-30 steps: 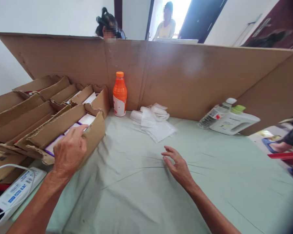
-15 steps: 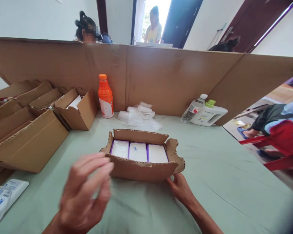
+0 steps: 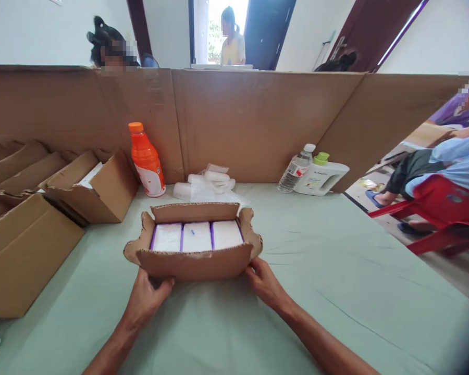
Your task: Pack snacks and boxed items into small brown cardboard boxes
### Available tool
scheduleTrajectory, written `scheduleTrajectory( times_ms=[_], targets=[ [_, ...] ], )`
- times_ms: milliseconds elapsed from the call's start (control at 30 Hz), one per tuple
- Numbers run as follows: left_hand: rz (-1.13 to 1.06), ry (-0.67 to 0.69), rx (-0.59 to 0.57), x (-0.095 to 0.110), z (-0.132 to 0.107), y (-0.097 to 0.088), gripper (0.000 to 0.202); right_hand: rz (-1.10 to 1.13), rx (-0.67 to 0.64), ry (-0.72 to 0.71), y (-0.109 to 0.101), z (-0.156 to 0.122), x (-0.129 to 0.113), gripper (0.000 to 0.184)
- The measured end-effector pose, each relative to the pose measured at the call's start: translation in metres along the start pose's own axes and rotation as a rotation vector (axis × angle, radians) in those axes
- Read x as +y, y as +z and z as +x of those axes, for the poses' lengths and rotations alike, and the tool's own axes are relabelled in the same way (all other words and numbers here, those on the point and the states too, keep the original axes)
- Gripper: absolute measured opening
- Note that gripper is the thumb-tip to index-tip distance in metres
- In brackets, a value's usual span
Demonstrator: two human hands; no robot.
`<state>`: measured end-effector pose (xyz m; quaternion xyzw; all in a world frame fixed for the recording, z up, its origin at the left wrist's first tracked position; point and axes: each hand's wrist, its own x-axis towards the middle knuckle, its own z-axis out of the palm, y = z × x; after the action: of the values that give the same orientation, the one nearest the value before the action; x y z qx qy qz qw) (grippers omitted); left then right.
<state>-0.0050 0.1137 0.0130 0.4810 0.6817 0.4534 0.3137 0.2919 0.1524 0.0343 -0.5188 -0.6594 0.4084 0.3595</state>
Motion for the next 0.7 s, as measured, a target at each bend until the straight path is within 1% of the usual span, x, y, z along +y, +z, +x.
scheduleTrajectory(
  times_ms=[67,167,267,333,367,433,500,567,633,667,700],
  targets=[
    [-0.051,0.012,0.057,0.006,0.019,0.009,0.065,-0.01,-0.016,-0.073,-0.002,0.024,0.001,0.038],
    [-0.128,0.034,0.061,0.003,0.038,0.018,0.069,-0.173,0.005,-0.185,-0.018,0.062,0.003,0.033],
    [-0.171,0.048,0.041,-0.013,0.041,0.026,0.067,-0.325,0.101,-0.218,-0.047,0.113,-0.001,0.03],
    [-0.154,0.039,0.063,-0.026,0.037,0.029,0.065,-0.395,0.163,-0.222,-0.061,0.158,-0.008,0.03],
    [-0.135,0.031,0.075,-0.032,0.035,0.031,0.064,-0.44,0.188,-0.226,-0.064,0.182,-0.011,0.03],
    [-0.089,0.012,0.092,-0.042,0.032,0.032,0.061,-0.529,0.219,-0.237,-0.059,0.232,-0.019,0.03],
    [-0.053,0.0,0.09,-0.047,0.03,0.033,0.06,-0.608,0.226,-0.248,-0.045,0.277,-0.025,0.033],
    [-0.042,-0.002,0.089,-0.048,0.03,0.034,0.059,-0.667,0.226,-0.252,-0.029,0.309,-0.031,0.03],
    [-0.042,0.002,0.091,-0.044,0.03,0.035,0.057,-0.705,0.244,-0.244,-0.023,0.323,-0.036,0.022],
    [-0.045,0.009,0.09,-0.041,0.03,0.036,0.057,-0.718,0.271,-0.242,-0.026,0.321,-0.038,0.019],
    [-0.047,0.017,0.09,-0.038,0.03,0.035,0.057,-0.725,0.314,-0.252,-0.033,0.314,-0.039,0.016]
  ],
)
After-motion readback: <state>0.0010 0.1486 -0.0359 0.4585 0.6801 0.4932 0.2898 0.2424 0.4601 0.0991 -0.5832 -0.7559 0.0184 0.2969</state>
